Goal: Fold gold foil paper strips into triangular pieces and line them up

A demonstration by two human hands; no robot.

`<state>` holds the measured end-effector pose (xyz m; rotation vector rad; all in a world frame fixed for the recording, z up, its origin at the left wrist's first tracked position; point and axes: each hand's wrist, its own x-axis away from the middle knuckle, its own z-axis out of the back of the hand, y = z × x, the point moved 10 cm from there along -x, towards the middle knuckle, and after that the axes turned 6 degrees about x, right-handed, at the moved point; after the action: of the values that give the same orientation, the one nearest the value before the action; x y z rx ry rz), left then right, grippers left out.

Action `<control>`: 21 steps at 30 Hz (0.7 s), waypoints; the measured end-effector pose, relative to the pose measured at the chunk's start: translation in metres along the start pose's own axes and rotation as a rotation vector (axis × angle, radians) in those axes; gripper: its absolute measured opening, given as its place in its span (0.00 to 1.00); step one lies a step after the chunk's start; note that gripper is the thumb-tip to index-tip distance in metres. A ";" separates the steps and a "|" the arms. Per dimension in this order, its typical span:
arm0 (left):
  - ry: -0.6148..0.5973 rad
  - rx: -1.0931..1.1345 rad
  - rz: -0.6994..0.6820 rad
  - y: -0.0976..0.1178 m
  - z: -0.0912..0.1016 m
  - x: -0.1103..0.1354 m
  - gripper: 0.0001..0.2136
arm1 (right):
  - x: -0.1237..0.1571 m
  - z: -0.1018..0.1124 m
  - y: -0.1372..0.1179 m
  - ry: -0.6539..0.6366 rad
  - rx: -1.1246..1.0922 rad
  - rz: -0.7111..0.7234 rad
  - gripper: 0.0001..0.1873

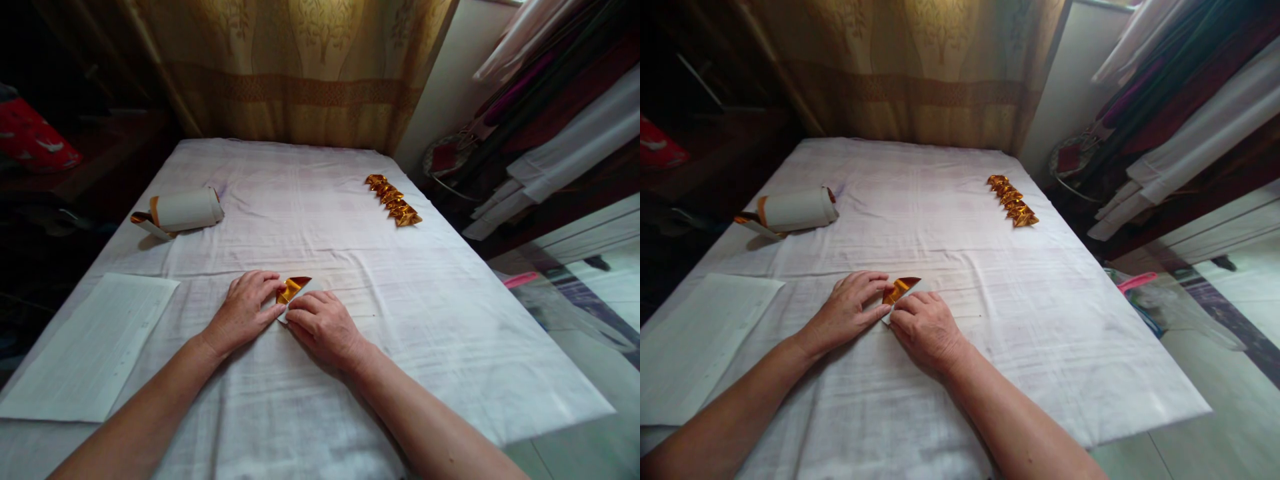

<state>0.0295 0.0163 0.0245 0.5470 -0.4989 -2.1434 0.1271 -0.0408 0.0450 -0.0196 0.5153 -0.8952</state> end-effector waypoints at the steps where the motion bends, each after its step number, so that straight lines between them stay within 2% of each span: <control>1: -0.004 0.003 0.008 -0.002 0.000 0.000 0.13 | 0.000 0.000 0.001 0.004 -0.018 -0.017 0.05; 8: -0.086 0.054 -0.039 -0.007 -0.003 0.003 0.18 | -0.002 -0.002 0.015 0.031 -0.122 -0.198 0.05; 11: -0.076 0.063 -0.028 -0.009 -0.003 0.004 0.17 | -0.003 -0.004 0.019 0.034 -0.115 -0.249 0.05; 21: -0.039 0.053 0.009 -0.006 -0.002 0.005 0.16 | -0.006 -0.007 0.024 0.056 -0.120 -0.307 0.06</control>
<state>0.0240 0.0154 0.0192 0.5323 -0.5798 -2.1404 0.1393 -0.0197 0.0362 -0.1879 0.6284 -1.1659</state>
